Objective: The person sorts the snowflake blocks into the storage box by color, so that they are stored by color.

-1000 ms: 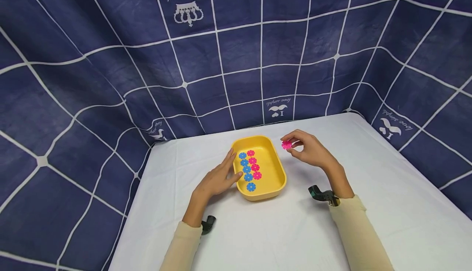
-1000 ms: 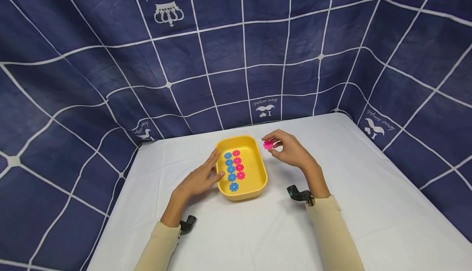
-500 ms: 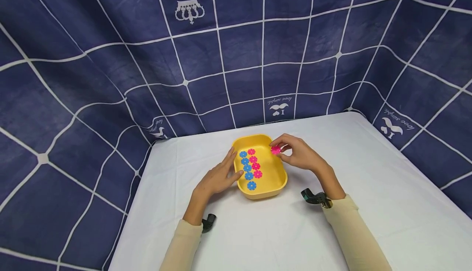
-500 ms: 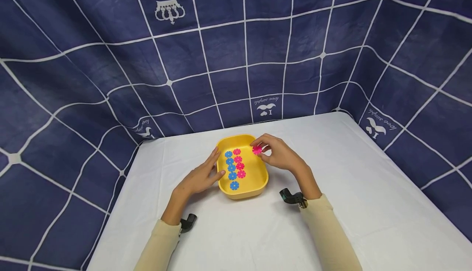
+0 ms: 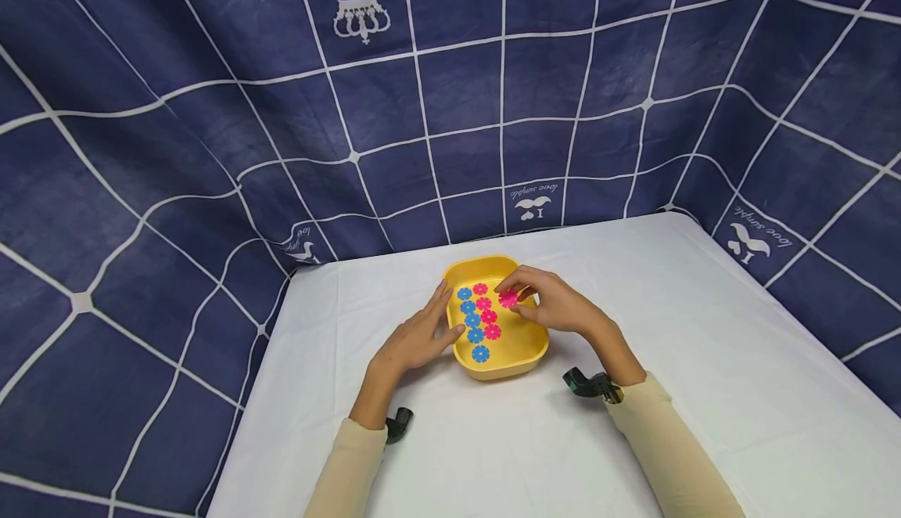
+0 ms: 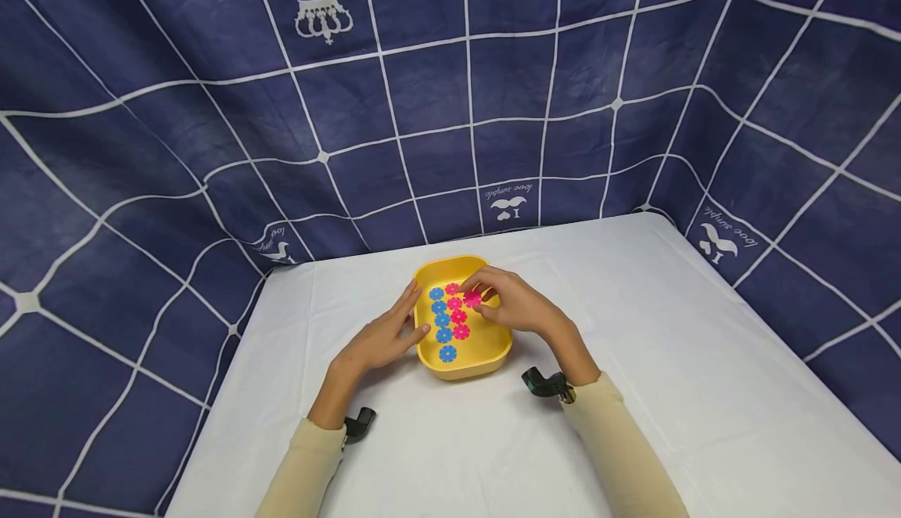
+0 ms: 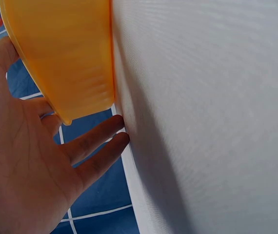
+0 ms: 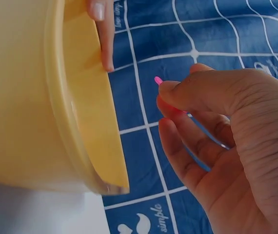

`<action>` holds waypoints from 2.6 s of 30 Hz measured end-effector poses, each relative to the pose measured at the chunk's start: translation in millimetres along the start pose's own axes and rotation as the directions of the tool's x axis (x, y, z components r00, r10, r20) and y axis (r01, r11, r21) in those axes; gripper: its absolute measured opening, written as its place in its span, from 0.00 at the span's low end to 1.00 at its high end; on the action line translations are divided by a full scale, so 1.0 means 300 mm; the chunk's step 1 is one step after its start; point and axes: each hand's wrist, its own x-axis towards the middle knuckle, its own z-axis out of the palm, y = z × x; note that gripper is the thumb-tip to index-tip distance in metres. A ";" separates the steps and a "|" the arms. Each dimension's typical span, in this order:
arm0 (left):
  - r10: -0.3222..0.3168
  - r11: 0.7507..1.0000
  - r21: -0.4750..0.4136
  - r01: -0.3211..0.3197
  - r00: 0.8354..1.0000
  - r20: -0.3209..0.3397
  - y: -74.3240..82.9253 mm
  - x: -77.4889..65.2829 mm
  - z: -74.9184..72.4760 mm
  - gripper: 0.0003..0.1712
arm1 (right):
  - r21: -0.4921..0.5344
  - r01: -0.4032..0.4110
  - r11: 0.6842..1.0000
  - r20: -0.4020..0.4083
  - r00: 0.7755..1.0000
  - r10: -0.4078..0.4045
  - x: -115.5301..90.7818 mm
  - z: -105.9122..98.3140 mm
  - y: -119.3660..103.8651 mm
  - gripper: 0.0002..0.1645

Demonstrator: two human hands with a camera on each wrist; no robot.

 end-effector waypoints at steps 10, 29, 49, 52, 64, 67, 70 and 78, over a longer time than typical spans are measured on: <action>0.014 1.000 -0.001 -0.014 1.000 -0.004 -0.005 0.000 0.002 0.51 | -0.007 0.039 0.999 0.066 0.997 -0.039 0.012 0.037 -0.012 0.23; 0.018 1.000 -0.006 -0.018 1.000 0.002 -0.010 0.003 0.000 0.52 | -0.064 -0.013 0.998 0.266 0.964 0.029 0.027 0.099 0.004 0.20; 0.031 0.999 -0.007 -0.031 1.000 0.002 -0.008 0.007 -0.005 0.51 | -0.120 0.012 0.993 0.367 0.930 0.033 0.030 0.154 0.007 0.17; 0.031 0.999 -0.007 -0.031 1.000 -0.001 -0.010 0.007 -0.003 0.51 | -0.129 0.004 0.992 0.378 0.925 0.045 0.032 0.158 0.003 0.17; 0.032 0.999 -0.005 -0.032 0.999 -0.003 -0.014 0.010 -0.004 0.53 | -0.179 -0.012 0.984 0.385 0.919 0.081 0.035 0.172 0.008 0.14; 0.032 0.999 -0.006 -0.032 0.999 -0.004 -0.014 0.009 -0.003 0.52 | -0.194 -0.012 0.981 0.384 0.919 0.087 0.036 0.176 0.013 0.14; 0.026 1.000 -0.013 -0.026 1.000 -0.002 -0.014 0.008 -0.001 0.52 | -0.213 -0.023 0.977 0.386 0.916 0.105 0.036 0.179 0.014 0.15; 0.026 1.000 -0.018 -0.026 1.000 -0.007 -0.012 0.005 0.000 0.51 | -0.244 -0.056 0.968 0.385 0.911 0.150 0.038 0.179 0.005 0.15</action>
